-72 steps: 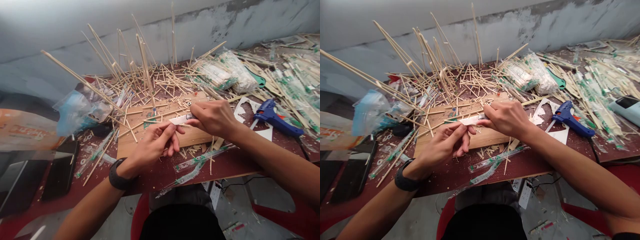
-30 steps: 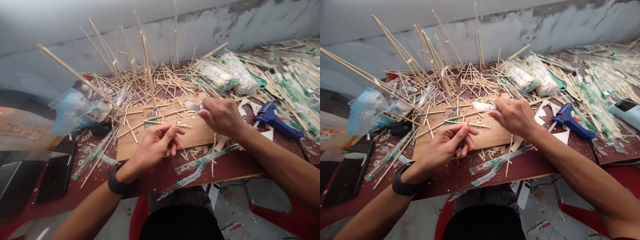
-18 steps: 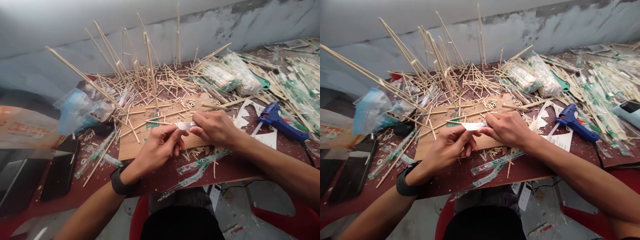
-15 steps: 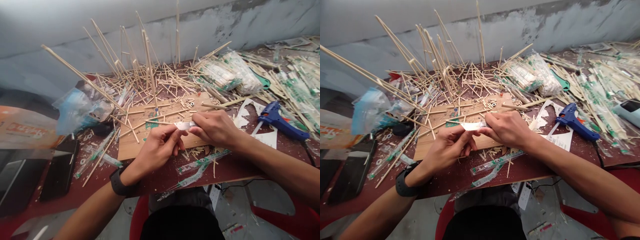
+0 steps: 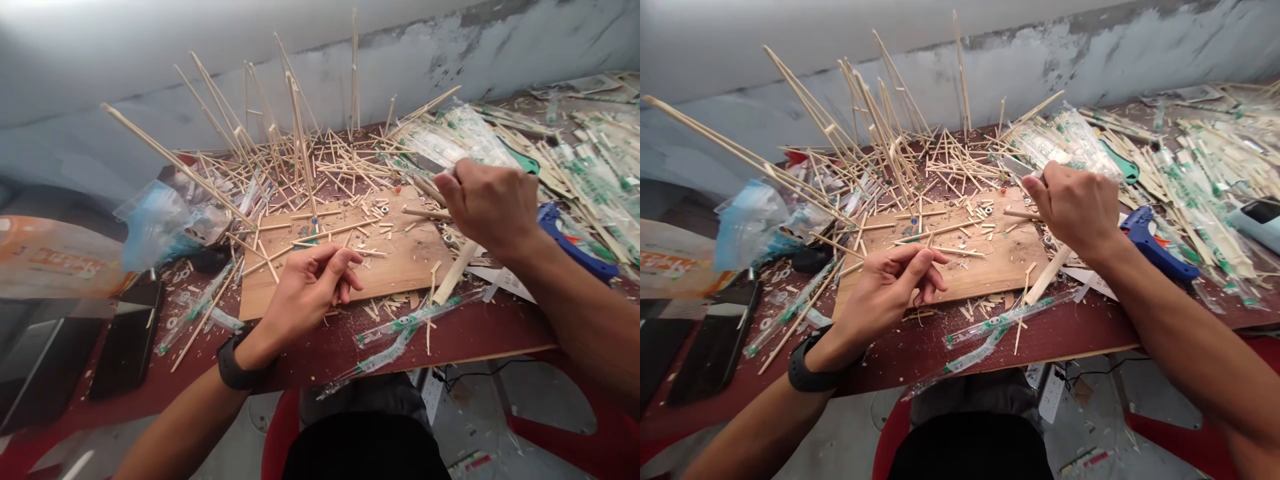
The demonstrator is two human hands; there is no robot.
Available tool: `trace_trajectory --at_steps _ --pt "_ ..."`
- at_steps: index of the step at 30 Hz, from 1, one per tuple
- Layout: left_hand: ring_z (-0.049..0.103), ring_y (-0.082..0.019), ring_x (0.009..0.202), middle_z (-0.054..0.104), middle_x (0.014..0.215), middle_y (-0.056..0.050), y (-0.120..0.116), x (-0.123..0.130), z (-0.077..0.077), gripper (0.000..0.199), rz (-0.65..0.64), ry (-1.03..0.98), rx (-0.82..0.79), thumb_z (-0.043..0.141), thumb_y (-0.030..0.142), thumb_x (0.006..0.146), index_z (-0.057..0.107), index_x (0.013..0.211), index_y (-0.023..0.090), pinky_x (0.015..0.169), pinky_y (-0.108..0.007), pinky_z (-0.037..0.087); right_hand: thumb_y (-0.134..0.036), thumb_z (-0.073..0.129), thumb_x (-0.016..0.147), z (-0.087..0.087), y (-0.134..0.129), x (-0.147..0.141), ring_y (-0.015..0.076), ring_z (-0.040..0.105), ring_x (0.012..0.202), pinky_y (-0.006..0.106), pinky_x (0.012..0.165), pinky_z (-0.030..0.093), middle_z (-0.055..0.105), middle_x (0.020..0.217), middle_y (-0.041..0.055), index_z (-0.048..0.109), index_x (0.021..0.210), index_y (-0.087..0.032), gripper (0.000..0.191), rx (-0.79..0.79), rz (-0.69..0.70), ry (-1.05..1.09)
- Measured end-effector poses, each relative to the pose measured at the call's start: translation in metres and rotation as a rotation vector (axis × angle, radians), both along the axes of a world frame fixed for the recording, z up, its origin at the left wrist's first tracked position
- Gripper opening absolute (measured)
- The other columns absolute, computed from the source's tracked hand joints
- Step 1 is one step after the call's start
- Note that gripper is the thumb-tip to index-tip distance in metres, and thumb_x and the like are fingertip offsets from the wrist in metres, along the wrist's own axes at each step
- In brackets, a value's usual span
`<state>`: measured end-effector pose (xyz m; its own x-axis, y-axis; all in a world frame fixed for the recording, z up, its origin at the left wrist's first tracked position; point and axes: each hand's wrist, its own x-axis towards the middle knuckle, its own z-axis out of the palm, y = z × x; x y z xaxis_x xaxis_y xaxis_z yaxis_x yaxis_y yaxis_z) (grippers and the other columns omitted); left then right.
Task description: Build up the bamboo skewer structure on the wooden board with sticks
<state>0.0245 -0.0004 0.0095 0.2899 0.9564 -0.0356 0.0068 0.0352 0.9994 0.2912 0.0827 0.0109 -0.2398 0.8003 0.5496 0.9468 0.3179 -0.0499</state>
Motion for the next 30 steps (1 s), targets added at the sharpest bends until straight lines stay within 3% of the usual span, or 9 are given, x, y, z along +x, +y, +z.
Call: trace_trajectory --at_steps 6,10,18,22,27,30 --pt "0.058 -0.008 0.050 0.075 0.073 -0.005 0.001 0.003 -0.004 0.038 0.014 0.038 0.063 0.069 0.051 0.099 0.074 0.096 0.014 0.046 -0.018 0.046 -0.075 0.007 0.104 -0.002 -0.026 -0.033 0.0122 0.031 0.049 0.028 0.051 0.020 0.046 0.056 -0.0003 0.051 0.070 -0.021 0.078 -0.096 0.421 -0.039" --pt "0.056 -0.009 0.051 0.067 0.061 -0.003 0.000 0.003 -0.004 0.046 -0.031 0.082 0.104 0.065 0.055 0.101 0.074 0.081 0.014 0.047 -0.019 0.043 -0.071 0.011 0.107 -0.006 -0.034 -0.045 0.0146 0.036 0.054 0.029 0.054 0.021 0.051 0.060 0.0021 0.054 0.071 -0.020 0.075 -0.075 0.506 -0.076" --pt "0.056 -0.008 0.051 0.071 0.068 -0.002 -0.001 0.006 -0.003 0.041 -0.067 0.051 0.112 0.067 0.053 0.100 0.074 0.089 0.015 0.047 -0.018 0.043 -0.066 0.011 0.110 -0.011 -0.035 -0.045 0.0144 0.037 0.052 0.029 0.053 0.019 0.054 0.059 0.0025 0.060 0.076 -0.018 0.076 -0.097 0.500 -0.098" --pt "0.059 -0.008 0.050 0.075 0.073 -0.005 0.003 0.004 -0.006 0.038 -0.065 0.021 0.011 0.067 0.050 0.101 0.074 0.098 0.014 0.046 -0.017 0.045 -0.073 0.012 0.106 -0.009 -0.031 -0.042 0.0142 0.038 0.053 0.029 0.055 0.016 0.058 0.064 0.0047 0.062 0.077 -0.018 0.080 -0.085 0.352 -0.152" --pt "0.062 -0.007 0.052 0.076 0.074 -0.005 0.006 -0.002 -0.005 0.038 -0.066 -0.074 -0.057 0.073 0.051 0.096 0.074 0.098 0.013 0.048 -0.014 0.047 -0.073 0.014 0.106 -0.006 -0.010 -0.015 0.0108 0.023 0.047 0.029 0.054 0.014 0.053 0.058 0.0024 0.059 0.076 -0.018 0.078 -0.035 0.021 -0.079" --pt "0.062 -0.007 0.054 0.078 0.078 -0.007 0.006 -0.003 -0.005 0.040 -0.048 -0.097 -0.032 0.075 0.052 0.095 0.074 0.100 0.012 0.048 -0.014 0.048 -0.073 0.012 0.106 -0.005 -0.009 -0.009 0.0109 0.024 0.047 0.029 0.052 0.015 0.051 0.056 0.0019 0.056 0.072 -0.019 0.078 0.020 0.079 -0.024"
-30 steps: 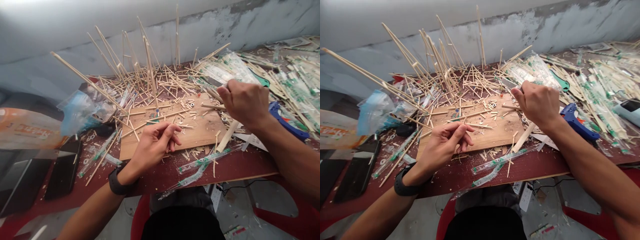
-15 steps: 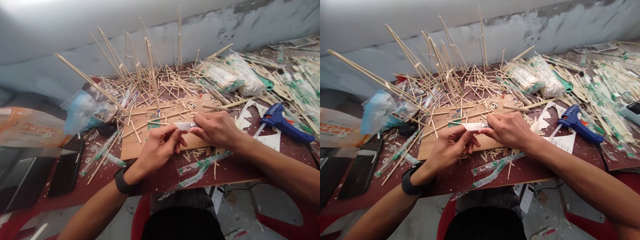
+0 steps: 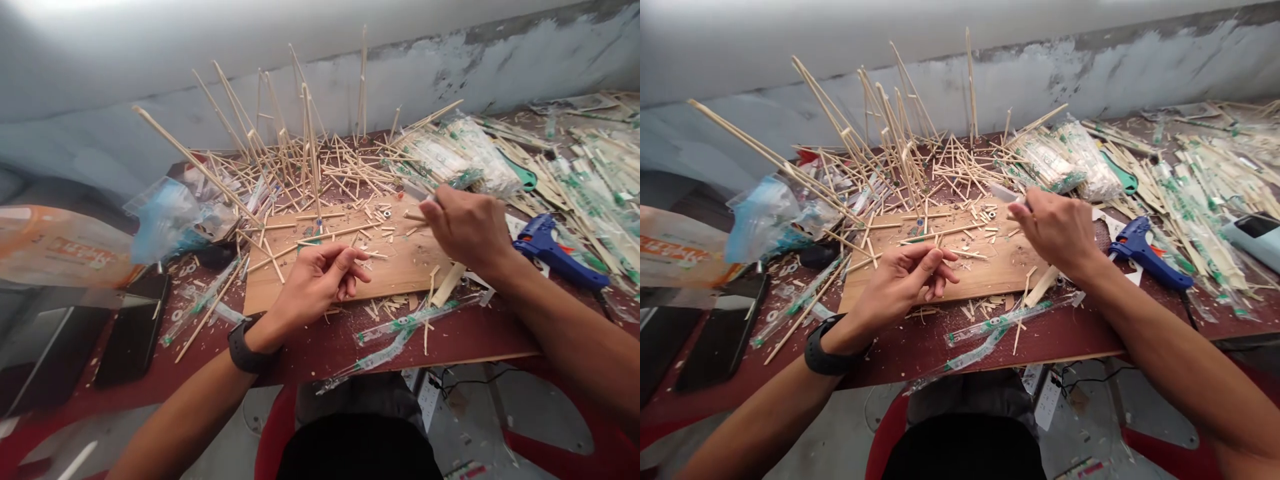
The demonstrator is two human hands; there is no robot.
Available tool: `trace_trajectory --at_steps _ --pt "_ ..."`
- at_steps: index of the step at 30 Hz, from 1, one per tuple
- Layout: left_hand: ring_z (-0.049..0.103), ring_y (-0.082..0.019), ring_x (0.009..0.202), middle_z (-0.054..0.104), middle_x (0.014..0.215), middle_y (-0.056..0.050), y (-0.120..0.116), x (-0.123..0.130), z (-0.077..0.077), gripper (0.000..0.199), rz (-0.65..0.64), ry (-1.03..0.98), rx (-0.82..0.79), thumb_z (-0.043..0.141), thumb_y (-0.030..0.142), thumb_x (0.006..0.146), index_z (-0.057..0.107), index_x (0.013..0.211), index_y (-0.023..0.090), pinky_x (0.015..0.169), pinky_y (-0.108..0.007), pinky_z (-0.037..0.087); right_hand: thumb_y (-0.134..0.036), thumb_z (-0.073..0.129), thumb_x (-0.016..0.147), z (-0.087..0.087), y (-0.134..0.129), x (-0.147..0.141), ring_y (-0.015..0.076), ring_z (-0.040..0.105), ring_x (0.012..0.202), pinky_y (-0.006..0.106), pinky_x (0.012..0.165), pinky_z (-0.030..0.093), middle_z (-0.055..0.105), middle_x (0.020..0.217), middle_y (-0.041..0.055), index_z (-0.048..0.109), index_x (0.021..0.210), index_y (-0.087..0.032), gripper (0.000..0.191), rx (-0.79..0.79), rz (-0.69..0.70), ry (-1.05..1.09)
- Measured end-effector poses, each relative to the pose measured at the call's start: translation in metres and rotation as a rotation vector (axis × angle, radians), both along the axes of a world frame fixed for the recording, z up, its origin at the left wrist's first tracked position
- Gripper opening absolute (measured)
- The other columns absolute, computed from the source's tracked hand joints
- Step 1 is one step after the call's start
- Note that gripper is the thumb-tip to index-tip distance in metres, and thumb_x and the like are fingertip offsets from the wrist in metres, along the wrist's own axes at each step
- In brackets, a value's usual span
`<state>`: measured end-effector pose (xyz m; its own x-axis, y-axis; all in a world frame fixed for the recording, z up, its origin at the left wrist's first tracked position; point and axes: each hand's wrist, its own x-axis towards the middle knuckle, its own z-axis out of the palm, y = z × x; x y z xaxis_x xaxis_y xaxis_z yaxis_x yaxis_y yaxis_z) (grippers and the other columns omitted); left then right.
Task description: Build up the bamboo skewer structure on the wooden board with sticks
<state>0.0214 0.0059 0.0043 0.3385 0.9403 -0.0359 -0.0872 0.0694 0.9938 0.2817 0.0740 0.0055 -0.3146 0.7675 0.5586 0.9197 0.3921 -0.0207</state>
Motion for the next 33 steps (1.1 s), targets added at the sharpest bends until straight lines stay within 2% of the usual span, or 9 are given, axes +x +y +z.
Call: trace_trajectory --at_steps 4,8,15,20,23,27,33 --pt "0.061 -0.007 0.054 0.081 0.086 -0.011 0.000 0.002 -0.003 0.042 0.007 0.017 0.032 0.074 0.051 0.095 0.075 0.104 0.010 0.048 -0.015 0.048 -0.070 0.010 0.108 -0.002 -0.012 -0.017 0.0115 0.032 0.048 0.027 0.051 0.020 0.049 0.057 0.0000 0.054 0.071 -0.020 0.076 -0.025 0.318 -0.049" --pt "0.061 -0.006 0.054 0.081 0.087 -0.010 0.001 0.004 -0.005 0.038 -0.014 0.025 0.051 0.073 0.048 0.097 0.076 0.100 0.010 0.051 -0.015 0.051 -0.060 0.017 0.112 -0.004 -0.021 -0.031 0.0138 0.042 0.055 0.028 0.056 0.025 0.056 0.062 0.0022 0.055 0.073 -0.019 0.068 0.002 0.404 -0.136" --pt "0.060 -0.005 0.053 0.078 0.079 -0.007 0.000 0.006 -0.006 0.032 -0.023 0.063 0.082 0.069 0.041 0.100 0.076 0.091 0.011 0.049 -0.014 0.048 -0.054 0.021 0.114 -0.007 -0.024 -0.033 0.0147 0.045 0.055 0.028 0.054 0.023 0.061 0.063 0.0040 0.060 0.075 -0.017 0.067 0.049 0.400 -0.159" --pt "0.060 -0.006 0.053 0.074 0.071 -0.005 -0.001 0.008 -0.010 0.030 0.036 0.176 0.224 0.063 0.034 0.102 0.074 0.085 0.012 0.050 -0.015 0.046 -0.053 0.019 0.114 -0.007 -0.026 -0.034 0.0139 0.041 0.049 0.029 0.053 0.022 0.059 0.058 0.0028 0.062 0.076 -0.016 0.069 0.025 0.414 -0.143" --pt "0.062 -0.006 0.055 0.075 0.073 -0.005 -0.002 0.008 -0.011 0.029 0.052 0.212 0.294 0.061 0.032 0.103 0.073 0.085 0.013 0.052 -0.015 0.047 -0.057 0.016 0.113 -0.007 -0.024 -0.031 0.0145 0.042 0.051 0.030 0.053 0.020 0.060 0.060 0.0036 0.063 0.077 -0.016 0.072 -0.009 0.391 -0.159" --pt "0.064 -0.006 0.056 0.077 0.077 -0.006 -0.001 0.009 -0.011 0.028 0.067 0.189 0.246 0.060 0.032 0.103 0.072 0.086 0.013 0.051 -0.014 0.048 -0.066 0.010 0.109 -0.005 -0.021 -0.029 0.0150 0.044 0.055 0.030 0.055 0.018 0.063 0.066 0.0060 0.066 0.080 -0.017 0.080 -0.070 0.281 -0.214" --pt "0.066 -0.007 0.051 0.076 0.073 -0.005 0.003 0.006 -0.010 0.022 0.099 0.150 0.104 0.059 0.028 0.104 0.071 0.095 0.012 0.045 -0.012 0.048 -0.076 0.015 0.105 0.005 -0.018 -0.027 0.0142 0.040 0.053 0.031 0.056 0.014 0.067 0.071 0.0079 0.069 0.084 -0.017 0.082 -0.165 0.093 -0.272"
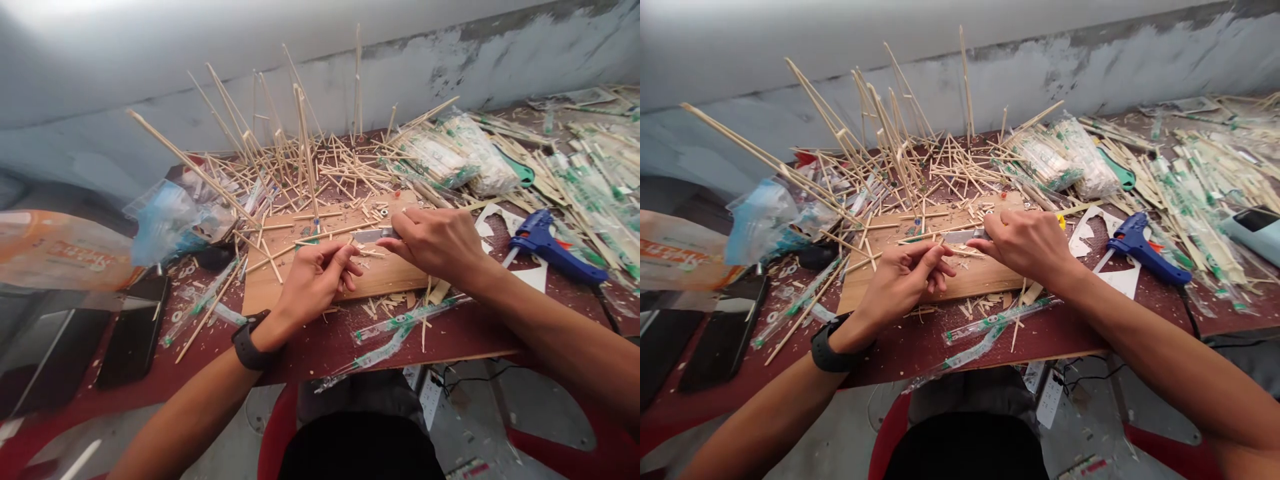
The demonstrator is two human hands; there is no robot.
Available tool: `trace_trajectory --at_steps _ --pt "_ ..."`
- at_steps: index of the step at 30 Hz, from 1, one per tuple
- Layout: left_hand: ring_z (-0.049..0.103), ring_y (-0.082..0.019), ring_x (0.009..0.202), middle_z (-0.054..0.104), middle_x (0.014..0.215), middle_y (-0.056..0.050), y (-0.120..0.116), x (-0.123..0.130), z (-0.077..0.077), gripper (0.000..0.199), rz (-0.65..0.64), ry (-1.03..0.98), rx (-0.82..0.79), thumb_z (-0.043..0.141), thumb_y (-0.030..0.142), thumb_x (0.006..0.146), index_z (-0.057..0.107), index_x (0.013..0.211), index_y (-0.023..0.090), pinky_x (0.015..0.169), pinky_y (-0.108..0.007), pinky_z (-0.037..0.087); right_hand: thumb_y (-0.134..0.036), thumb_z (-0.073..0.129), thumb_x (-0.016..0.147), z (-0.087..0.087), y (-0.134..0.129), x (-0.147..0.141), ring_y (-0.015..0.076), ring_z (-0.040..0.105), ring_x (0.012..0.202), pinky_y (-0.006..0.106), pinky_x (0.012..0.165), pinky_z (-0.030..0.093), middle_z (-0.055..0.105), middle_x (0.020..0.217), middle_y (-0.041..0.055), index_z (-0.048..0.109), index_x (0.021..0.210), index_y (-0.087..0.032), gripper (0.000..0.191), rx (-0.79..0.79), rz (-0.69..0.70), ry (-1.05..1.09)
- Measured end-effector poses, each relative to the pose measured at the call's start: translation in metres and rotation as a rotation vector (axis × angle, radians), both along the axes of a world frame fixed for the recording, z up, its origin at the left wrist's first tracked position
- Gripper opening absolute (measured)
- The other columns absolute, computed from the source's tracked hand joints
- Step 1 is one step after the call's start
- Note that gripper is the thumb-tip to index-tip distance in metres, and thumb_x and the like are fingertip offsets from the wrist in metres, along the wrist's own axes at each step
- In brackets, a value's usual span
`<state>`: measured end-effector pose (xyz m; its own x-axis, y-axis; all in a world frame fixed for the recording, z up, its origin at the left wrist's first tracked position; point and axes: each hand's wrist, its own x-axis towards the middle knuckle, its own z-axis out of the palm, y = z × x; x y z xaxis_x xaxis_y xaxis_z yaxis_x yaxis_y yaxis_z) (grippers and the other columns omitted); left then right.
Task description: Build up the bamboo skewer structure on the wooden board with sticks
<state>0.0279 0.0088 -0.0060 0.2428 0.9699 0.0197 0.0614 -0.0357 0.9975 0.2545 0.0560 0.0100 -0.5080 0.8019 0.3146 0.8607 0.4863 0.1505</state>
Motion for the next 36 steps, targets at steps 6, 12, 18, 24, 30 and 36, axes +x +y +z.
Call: trace_trajectory --at_steps 6,12,18,24,30,36 --pt "0.067 -0.007 0.053 0.079 0.080 -0.009 0.001 -0.008 0.004 0.029 0.001 -0.023 -0.011 0.063 0.037 0.104 0.071 0.104 0.010 0.051 -0.014 0.053 -0.073 0.008 0.105 0.002 0.015 0.025 0.0135 0.037 0.049 0.031 0.057 0.016 0.063 0.067 0.0081 0.068 0.087 -0.016 0.085 0.049 -0.216 0.134" --pt "0.066 -0.009 0.052 0.080 0.085 -0.012 0.000 -0.003 0.001 0.054 -0.134 -0.069 -0.042 0.063 0.062 0.099 0.069 0.109 0.009 0.046 -0.016 0.049 -0.073 0.006 0.106 -0.009 0.005 0.007 0.0142 0.041 0.055 0.030 0.056 0.021 0.057 0.064 0.0037 0.060 0.078 -0.019 0.081 -0.027 0.219 0.226" --pt "0.059 -0.008 0.048 0.072 0.070 -0.004 -0.003 -0.001 0.002 0.056 -0.264 -0.033 -0.010 0.058 0.066 0.101 0.070 0.102 0.012 0.044 -0.017 0.043 -0.065 0.017 0.110 -0.010 0.000 0.000 0.0165 0.044 0.062 0.030 0.060 0.026 0.058 0.067 0.0047 0.059 0.078 -0.019 0.070 -0.038 0.371 0.189" --pt "0.054 -0.007 0.045 0.068 0.065 -0.001 -0.003 -0.001 0.005 0.053 -0.262 0.018 -0.012 0.057 0.065 0.101 0.069 0.098 0.014 0.044 -0.018 0.042 -0.068 0.013 0.109 -0.008 -0.002 -0.003 0.0163 0.042 0.060 0.030 0.058 0.023 0.055 0.063 0.0037 0.058 0.075 -0.019 0.074 -0.046 0.382 0.192" --pt "0.060 -0.008 0.048 0.072 0.069 -0.003 -0.007 -0.004 0.015 0.048 -0.374 -0.103 -0.194 0.063 0.063 0.099 0.069 0.099 0.014 0.045 -0.018 0.044 -0.072 0.009 0.106 -0.006 0.016 0.019 0.0122 0.034 0.048 0.030 0.054 0.016 0.056 0.062 0.0021 0.058 0.077 -0.019 0.079 0.003 0.030 0.244" --pt "0.057 -0.009 0.049 0.072 0.070 -0.003 -0.006 -0.001 0.010 0.050 -0.341 -0.072 -0.195 0.061 0.064 0.099 0.067 0.105 0.015 0.046 -0.019 0.040 -0.064 0.033 0.108 -0.007 0.012 0.019 0.0125 0.047 0.054 0.027 0.055 0.030 0.065 0.070 0.0026 0.061 0.088 -0.018 0.058 0.054 0.265 0.364"
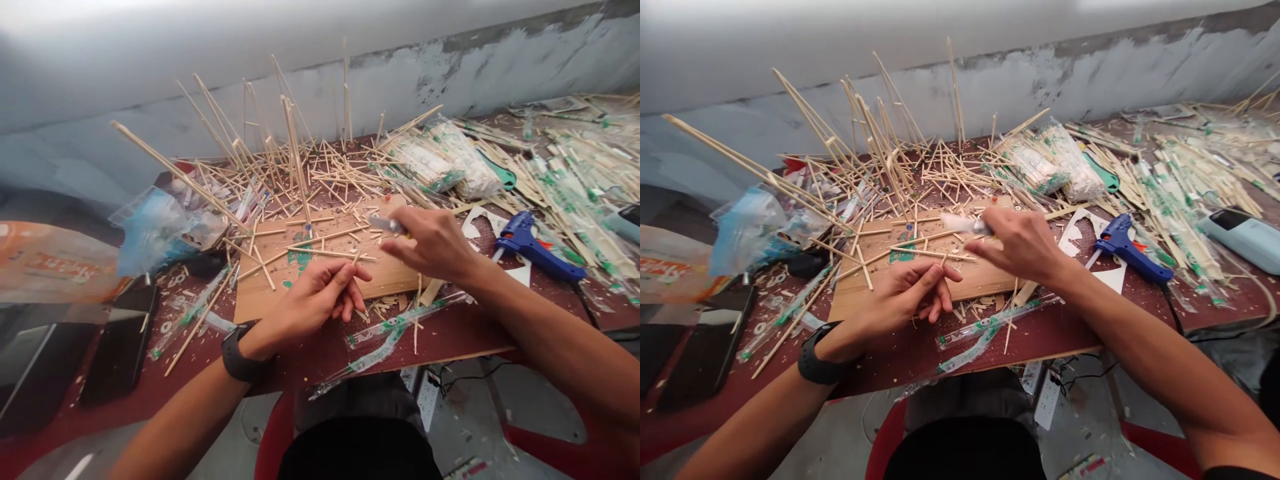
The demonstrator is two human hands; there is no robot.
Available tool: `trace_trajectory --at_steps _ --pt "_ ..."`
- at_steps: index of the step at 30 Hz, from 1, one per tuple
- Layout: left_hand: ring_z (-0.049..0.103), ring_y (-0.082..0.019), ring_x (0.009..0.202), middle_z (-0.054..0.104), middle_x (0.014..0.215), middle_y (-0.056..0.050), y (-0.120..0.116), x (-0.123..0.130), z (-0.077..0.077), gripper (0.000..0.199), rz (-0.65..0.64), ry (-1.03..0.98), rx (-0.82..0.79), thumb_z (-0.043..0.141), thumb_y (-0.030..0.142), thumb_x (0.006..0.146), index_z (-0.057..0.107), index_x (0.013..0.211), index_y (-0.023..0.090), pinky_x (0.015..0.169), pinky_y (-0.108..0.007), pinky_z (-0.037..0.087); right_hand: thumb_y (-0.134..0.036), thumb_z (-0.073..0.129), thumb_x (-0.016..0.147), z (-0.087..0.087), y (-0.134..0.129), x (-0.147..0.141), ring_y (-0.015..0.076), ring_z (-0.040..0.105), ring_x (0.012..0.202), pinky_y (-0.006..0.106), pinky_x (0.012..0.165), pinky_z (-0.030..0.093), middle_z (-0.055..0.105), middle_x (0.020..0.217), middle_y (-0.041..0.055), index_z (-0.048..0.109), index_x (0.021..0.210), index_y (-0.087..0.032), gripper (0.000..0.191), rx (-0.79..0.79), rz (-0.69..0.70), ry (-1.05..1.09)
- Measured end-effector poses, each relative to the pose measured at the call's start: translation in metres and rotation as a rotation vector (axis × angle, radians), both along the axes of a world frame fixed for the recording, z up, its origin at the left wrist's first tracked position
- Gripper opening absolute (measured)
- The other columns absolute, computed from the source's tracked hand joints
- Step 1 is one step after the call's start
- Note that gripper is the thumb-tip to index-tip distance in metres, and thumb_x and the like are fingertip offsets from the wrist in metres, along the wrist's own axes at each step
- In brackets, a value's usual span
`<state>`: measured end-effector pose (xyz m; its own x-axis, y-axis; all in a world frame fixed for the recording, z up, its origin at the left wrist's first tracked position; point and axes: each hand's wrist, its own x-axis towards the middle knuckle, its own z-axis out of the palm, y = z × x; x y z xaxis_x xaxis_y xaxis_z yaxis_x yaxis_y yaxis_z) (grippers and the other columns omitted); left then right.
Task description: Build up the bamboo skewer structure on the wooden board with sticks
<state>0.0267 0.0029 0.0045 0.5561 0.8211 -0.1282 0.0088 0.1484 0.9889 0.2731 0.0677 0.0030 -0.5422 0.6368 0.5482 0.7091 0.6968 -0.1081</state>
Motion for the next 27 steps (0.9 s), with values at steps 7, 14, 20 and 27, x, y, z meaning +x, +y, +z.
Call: trace_trajectory --at_steps 7,14,20,27 --pt "0.059 -0.013 0.063 0.069 0.074 -0.003 -0.001 -0.001 -0.001 0.030 0.019 0.303 0.424 0.049 0.033 0.107 0.069 0.094 0.015 0.061 -0.023 0.045 -0.014 0.049 0.103 -0.003 -0.014 -0.018 0.0108 0.055 0.062 0.025 0.062 0.037 0.065 0.073 -0.0030 0.061 0.101 -0.021 0.014 0.138 0.450 -0.050" --pt "0.067 -0.015 0.073 0.076 0.085 -0.004 0.001 -0.004 -0.006 0.023 0.093 0.476 0.804 0.052 0.021 0.106 0.072 0.096 0.017 0.070 -0.025 0.048 -0.012 0.051 0.103 -0.004 -0.012 -0.016 0.0109 0.052 0.061 0.026 0.062 0.036 0.063 0.071 -0.0028 0.062 0.095 -0.020 0.016 0.121 0.447 -0.020" --pt "0.062 -0.012 0.061 0.073 0.073 -0.002 0.006 -0.007 -0.006 0.034 0.176 0.384 0.712 0.050 0.023 0.107 0.073 0.085 0.016 0.064 -0.023 0.044 -0.054 0.047 0.108 -0.004 -0.010 -0.008 0.0150 0.053 0.064 0.028 0.064 0.035 0.066 0.075 0.0021 0.063 0.091 -0.019 0.042 0.104 0.316 -0.046" --pt "0.051 -0.011 0.055 0.077 0.076 -0.006 0.001 -0.004 -0.002 0.033 0.154 0.296 0.572 0.054 0.026 0.104 0.081 0.087 0.015 0.053 -0.022 0.036 -0.060 0.029 0.111 -0.005 -0.014 -0.013 0.0150 0.044 0.059 0.029 0.060 0.024 0.060 0.069 0.0031 0.063 0.085 -0.017 0.061 -0.028 0.201 -0.151"
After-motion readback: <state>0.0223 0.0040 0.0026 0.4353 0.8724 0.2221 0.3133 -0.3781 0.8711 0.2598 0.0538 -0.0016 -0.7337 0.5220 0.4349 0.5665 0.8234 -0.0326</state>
